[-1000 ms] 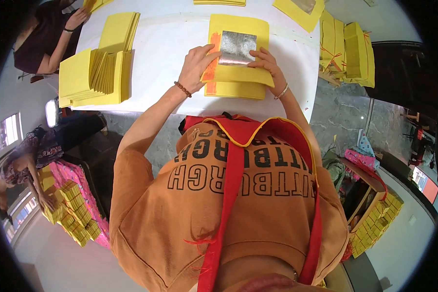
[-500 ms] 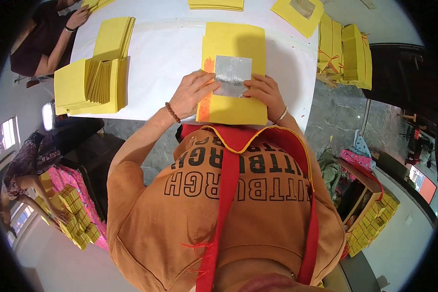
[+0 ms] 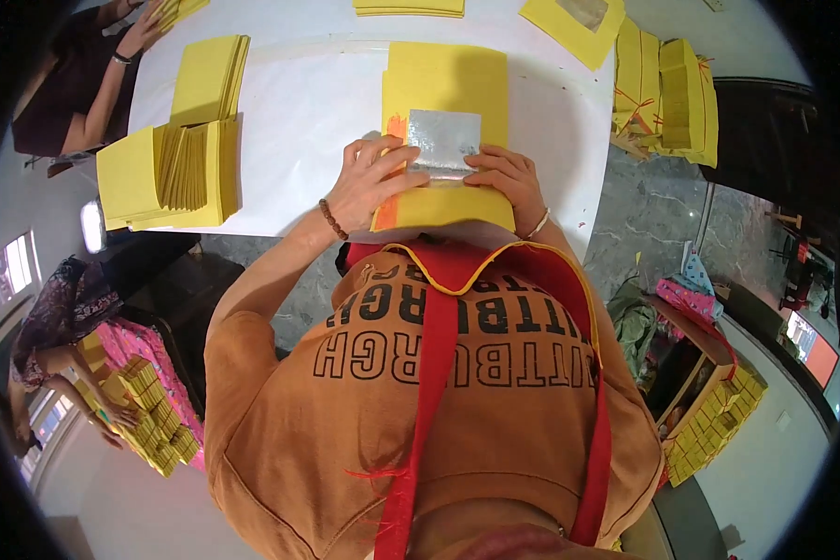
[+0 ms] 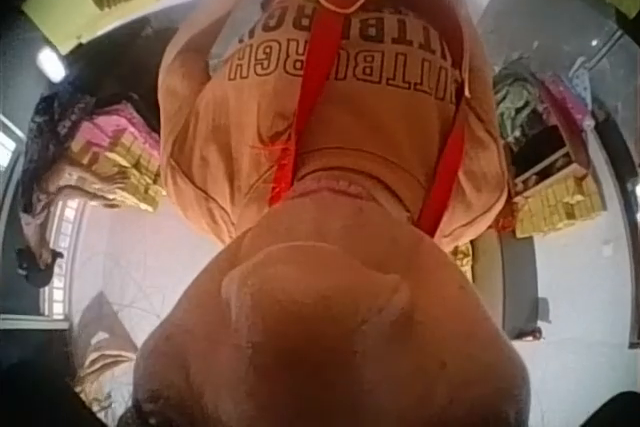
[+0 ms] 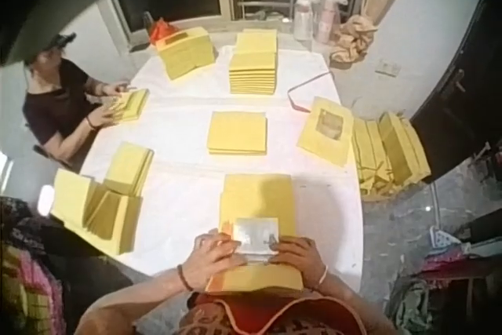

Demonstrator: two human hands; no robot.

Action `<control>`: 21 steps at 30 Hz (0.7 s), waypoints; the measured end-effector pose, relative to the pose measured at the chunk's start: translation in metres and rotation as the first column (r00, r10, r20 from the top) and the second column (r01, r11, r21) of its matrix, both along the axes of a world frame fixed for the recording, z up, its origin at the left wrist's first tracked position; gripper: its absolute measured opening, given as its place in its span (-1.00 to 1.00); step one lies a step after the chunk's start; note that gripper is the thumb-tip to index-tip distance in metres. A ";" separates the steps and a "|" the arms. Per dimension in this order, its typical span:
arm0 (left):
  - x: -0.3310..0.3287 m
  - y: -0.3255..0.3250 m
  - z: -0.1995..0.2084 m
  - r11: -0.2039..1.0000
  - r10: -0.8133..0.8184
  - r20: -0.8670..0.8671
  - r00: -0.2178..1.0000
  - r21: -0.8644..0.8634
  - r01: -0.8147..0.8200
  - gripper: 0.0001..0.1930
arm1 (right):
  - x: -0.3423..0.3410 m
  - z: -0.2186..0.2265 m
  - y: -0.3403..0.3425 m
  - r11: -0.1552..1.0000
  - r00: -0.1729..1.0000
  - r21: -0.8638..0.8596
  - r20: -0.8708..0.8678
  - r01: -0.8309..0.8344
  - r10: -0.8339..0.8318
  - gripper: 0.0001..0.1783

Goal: Folding and stacking yellow ritual paper with gold foil inserts.

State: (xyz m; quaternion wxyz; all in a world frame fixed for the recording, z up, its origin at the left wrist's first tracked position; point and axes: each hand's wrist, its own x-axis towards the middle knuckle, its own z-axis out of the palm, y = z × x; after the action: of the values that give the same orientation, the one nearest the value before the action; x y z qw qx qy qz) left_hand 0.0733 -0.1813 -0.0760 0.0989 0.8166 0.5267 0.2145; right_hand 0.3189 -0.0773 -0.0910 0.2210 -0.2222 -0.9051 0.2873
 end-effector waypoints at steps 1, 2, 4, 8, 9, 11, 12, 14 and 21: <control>-0.001 0.001 -0.002 1.000 0.006 0.024 1.000 0.002 -0.006 -0.64 | 0.000 0.002 0.001 1.000 1.000 -0.003 0.003 0.003 -0.003 -0.79; -0.001 0.002 -0.003 1.000 0.012 0.047 0.999 0.003 -0.012 -0.67 | -0.001 0.004 0.002 1.000 1.000 -0.024 0.025 0.008 -0.007 -0.79; -0.003 0.005 -0.001 0.997 0.037 0.169 0.985 -0.080 -0.024 -0.72 | -0.003 0.003 0.003 0.999 0.999 -0.048 0.050 0.014 -0.012 -0.80; -0.005 0.023 0.006 0.924 0.310 0.395 0.865 -0.340 -0.175 -0.71 | -0.011 0.006 0.006 0.946 0.991 -0.303 -0.032 0.114 -0.130 -0.80; -0.006 0.027 0.008 0.863 0.397 0.459 0.795 -0.481 -0.153 -0.68 | -0.012 0.007 0.007 0.901 0.978 -0.398 -0.036 0.174 -0.205 -0.78; -0.004 0.034 0.015 0.821 0.455 0.442 0.773 -0.544 -0.172 -0.66 | -0.013 0.003 0.010 0.814 0.971 -0.543 0.011 0.206 -0.239 -0.74; -0.003 0.037 0.016 0.774 0.512 0.421 0.749 -0.604 -0.190 -0.64 | -0.013 0.001 0.012 0.703 0.963 -0.671 0.062 0.235 -0.263 -0.69; -0.003 0.034 0.007 0.780 0.536 0.511 0.672 -0.605 -0.161 -0.64 | -0.019 0.011 0.012 0.670 0.951 -0.693 0.072 0.264 -0.300 -0.65; 0.001 0.033 -0.020 0.738 0.667 0.614 0.422 -0.622 -0.261 -0.72 | -0.036 0.014 0.017 0.610 0.846 -0.685 0.018 0.399 -0.533 -0.41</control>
State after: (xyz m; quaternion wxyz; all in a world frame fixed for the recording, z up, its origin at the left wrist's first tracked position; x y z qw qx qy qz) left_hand 0.0740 -0.1487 -0.0964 0.4410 0.3942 0.6640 0.4575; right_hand 0.2831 -0.0608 -0.0769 0.2786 -0.4862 -0.6262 0.5421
